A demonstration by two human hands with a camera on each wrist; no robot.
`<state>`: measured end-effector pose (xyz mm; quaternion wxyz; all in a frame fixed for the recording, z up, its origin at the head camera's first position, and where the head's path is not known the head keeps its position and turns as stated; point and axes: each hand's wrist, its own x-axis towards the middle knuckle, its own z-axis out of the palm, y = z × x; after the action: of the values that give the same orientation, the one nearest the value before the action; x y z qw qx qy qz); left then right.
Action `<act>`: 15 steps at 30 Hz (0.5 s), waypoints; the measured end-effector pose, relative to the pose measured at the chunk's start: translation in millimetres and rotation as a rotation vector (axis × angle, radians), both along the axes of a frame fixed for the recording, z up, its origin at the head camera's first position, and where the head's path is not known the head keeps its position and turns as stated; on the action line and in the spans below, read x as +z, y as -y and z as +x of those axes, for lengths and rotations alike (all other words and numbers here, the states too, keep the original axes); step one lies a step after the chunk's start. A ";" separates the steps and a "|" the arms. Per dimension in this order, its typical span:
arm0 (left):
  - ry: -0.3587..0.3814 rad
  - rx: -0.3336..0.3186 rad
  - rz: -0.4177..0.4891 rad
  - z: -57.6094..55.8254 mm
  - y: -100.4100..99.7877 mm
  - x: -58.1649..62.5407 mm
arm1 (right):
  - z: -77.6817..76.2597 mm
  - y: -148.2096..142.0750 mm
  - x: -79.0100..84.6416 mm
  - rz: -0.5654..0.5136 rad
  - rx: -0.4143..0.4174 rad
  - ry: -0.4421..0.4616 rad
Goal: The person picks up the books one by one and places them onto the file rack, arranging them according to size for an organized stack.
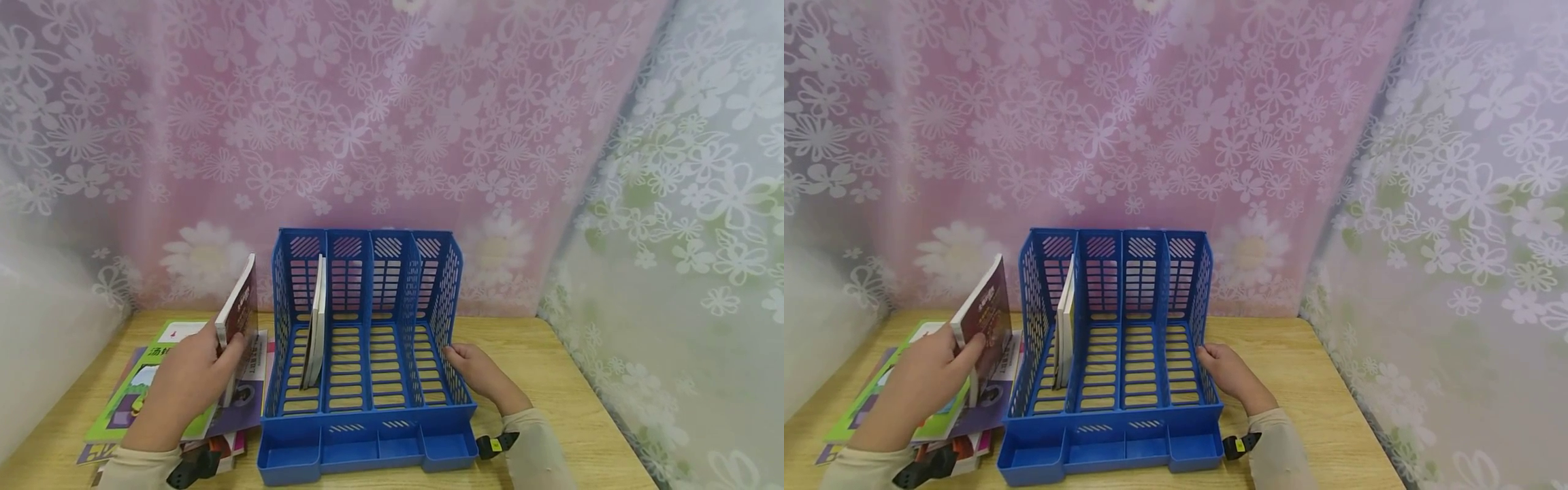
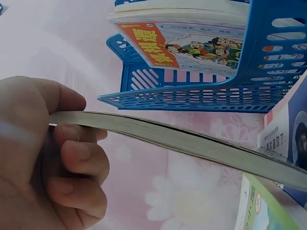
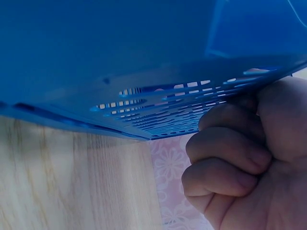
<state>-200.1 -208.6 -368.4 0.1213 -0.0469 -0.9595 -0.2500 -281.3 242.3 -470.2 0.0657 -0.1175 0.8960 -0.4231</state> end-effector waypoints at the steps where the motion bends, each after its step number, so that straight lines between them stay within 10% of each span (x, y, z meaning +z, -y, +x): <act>1: 0.009 -0.006 -0.005 0.1 0.2 0.2 | -0.4 -0.2 -0.4 0.001 0.000 -0.001; 15: 0.045 -0.020 -0.010 3.0 -0.1 2.0 | -1.8 0.2 -1.7 0.011 0.004 0.008</act>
<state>-197.1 -208.4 -366.4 0.0968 -0.0514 -0.9626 -0.2476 -283.1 242.1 -471.9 0.0709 -0.1171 0.8979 -0.4185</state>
